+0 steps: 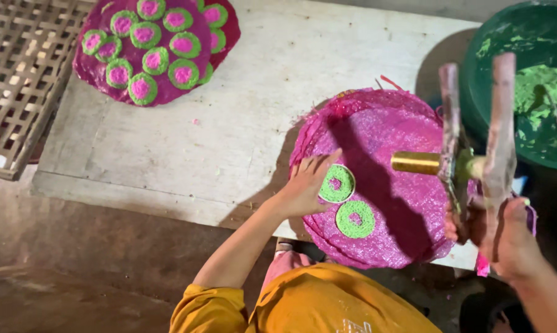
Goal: The person uses a specialized wooden tool to stamp dough patterns and move colored dough onto flat discs, handling different colored doughs from plastic bowls.
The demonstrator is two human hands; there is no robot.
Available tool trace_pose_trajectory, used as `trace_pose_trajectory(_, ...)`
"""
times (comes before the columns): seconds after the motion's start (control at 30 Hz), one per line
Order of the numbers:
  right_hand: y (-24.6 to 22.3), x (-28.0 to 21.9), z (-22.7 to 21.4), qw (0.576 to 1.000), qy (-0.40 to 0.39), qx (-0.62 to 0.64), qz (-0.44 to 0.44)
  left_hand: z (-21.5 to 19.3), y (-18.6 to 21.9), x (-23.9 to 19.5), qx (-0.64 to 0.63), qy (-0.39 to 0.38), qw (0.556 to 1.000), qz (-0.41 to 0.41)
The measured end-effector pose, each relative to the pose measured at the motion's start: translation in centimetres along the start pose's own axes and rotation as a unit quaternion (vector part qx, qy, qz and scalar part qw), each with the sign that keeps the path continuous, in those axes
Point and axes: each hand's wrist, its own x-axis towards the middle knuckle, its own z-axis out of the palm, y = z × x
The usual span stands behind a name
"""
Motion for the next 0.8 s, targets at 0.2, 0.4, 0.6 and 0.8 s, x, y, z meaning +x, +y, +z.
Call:
trace_pose_trajectory(0.2, 0.8, -1.9, 1.2, 0.996, -0.002, 0.080, -0.042, -0.9, 0.3, 1.3, -0.003, -0.066, 0.997, -0.032)
trace_pose_trajectory(0.4, 1.9, -1.7, 0.7, 0.994, 0.008, 0.081, -0.067, -2.4, -0.7, 7.4, 0.024, -0.057, 0.997, -0.039)
trace_pose_trajectory(0.6, 2.2, -0.6, 1.1, 0.994, 0.002, 0.078, -0.070, -3.4, -0.3, 10.7, 0.074, -0.057, 0.996, 0.000)
trace_pose_trajectory(0.8, -1.3, 5.5, 1.6, 0.974, -0.092, -0.155, 0.138, -3.9, 1.7, 12.3, -0.795, -0.047, 0.595, 0.112)
